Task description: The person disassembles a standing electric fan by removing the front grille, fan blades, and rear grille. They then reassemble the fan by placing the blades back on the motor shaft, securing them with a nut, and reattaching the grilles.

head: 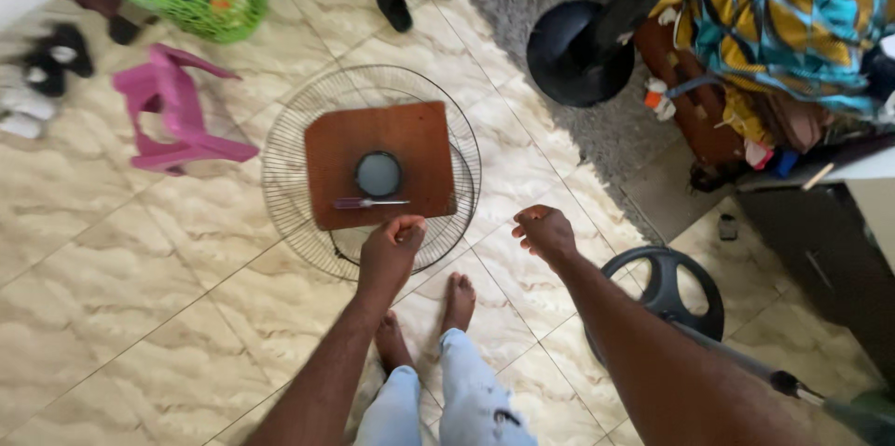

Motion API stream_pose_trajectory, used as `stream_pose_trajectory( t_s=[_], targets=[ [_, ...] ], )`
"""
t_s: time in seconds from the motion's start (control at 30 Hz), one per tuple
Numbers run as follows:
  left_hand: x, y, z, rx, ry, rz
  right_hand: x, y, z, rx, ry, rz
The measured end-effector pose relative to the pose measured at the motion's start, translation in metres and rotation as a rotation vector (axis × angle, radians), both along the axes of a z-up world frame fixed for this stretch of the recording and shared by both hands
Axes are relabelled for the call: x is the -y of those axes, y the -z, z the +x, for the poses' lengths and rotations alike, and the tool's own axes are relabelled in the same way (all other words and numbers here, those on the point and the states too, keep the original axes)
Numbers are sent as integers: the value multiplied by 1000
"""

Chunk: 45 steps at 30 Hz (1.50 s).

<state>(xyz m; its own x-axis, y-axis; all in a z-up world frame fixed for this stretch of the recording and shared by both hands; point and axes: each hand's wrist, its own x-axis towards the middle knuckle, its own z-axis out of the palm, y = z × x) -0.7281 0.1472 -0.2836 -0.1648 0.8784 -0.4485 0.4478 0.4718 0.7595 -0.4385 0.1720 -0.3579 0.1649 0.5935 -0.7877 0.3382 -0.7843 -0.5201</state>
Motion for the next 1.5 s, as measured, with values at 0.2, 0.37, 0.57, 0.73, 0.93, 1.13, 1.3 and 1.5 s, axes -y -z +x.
stream_pose_trajectory(
  t_s=[0.2,0.37,0.57,0.73,0.93,1.13,1.3,1.5],
  targets=[
    [21,101,8,27,-21,-121,11,102,0,53,8,-82],
    [44,166,-17,-6,-127,-89,23,172,-20,27,67,74],
    [55,189,-67,-168,-232,-57,11,229,-54,-76,155,126],
    [60,207,-95,-594,-376,28,-5,260,-75,-147,199,82],
    [85,281,-142,-120,-1162,-199,-21,268,-82,-372,269,-8],
    [121,312,-182,774,-1078,-273,-24,248,-96,-431,157,2],
    [134,302,-199,865,-1065,-175,-18,228,-121,-370,69,65],
    [184,292,-235,833,-1232,-146,2,215,-184,-324,-50,157]
  ],
)
